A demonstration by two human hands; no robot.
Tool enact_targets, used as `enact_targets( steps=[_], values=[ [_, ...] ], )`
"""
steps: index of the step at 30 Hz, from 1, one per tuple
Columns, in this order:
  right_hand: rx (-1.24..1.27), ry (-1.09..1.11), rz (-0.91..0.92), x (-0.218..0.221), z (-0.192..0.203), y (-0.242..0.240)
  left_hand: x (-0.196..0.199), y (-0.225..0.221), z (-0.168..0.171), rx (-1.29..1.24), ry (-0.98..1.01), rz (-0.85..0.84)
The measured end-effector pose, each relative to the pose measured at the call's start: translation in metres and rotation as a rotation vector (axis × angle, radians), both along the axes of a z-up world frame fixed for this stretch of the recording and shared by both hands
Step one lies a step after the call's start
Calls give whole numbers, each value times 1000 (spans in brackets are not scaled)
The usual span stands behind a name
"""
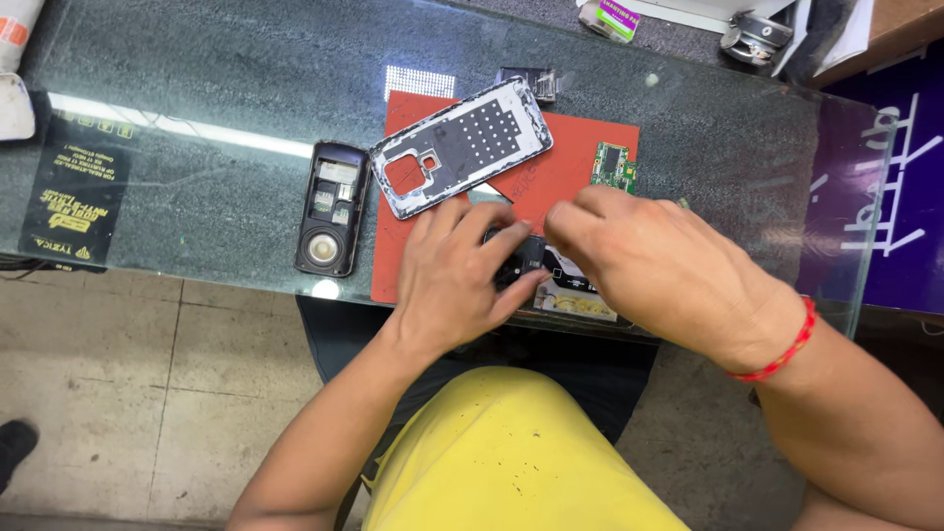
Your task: The person disassembles a mobile phone by removing screws with a screwdriver and prying open the internal components.
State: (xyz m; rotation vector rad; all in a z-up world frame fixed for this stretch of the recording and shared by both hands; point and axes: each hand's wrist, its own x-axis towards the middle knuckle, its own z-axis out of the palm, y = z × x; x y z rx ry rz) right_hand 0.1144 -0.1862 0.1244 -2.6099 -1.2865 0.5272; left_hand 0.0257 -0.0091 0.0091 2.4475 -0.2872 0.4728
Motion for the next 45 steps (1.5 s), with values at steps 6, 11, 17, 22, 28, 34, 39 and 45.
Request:
enact_targets(
  steps=[6,11,17,22,28,34,39,45],
  values=[
    [60,11,37,2,2,-3,7,-5,4,57,50,-35],
    [-18,-49,-25,-1,-3,-3,5,-7,3,78,52,-19],
    [-29,-56,36,3,0,0,5,-7,3,93,48,-23],
    [51,-54,115,0,2,0,5,-6,3,75,44,-30],
    [-6,-88,25,0,3,1,6,-5,4,57,41,-40],
    [-119,-78,-42,-3,-1,1,5,-3,3,38,54,-60],
    [-110,-147,29,-2,-2,-3,6,-3,0,84,45,-61],
    [15,-121,104,-1,3,-3,6,-3,-1,60,47,-61]
  ],
)
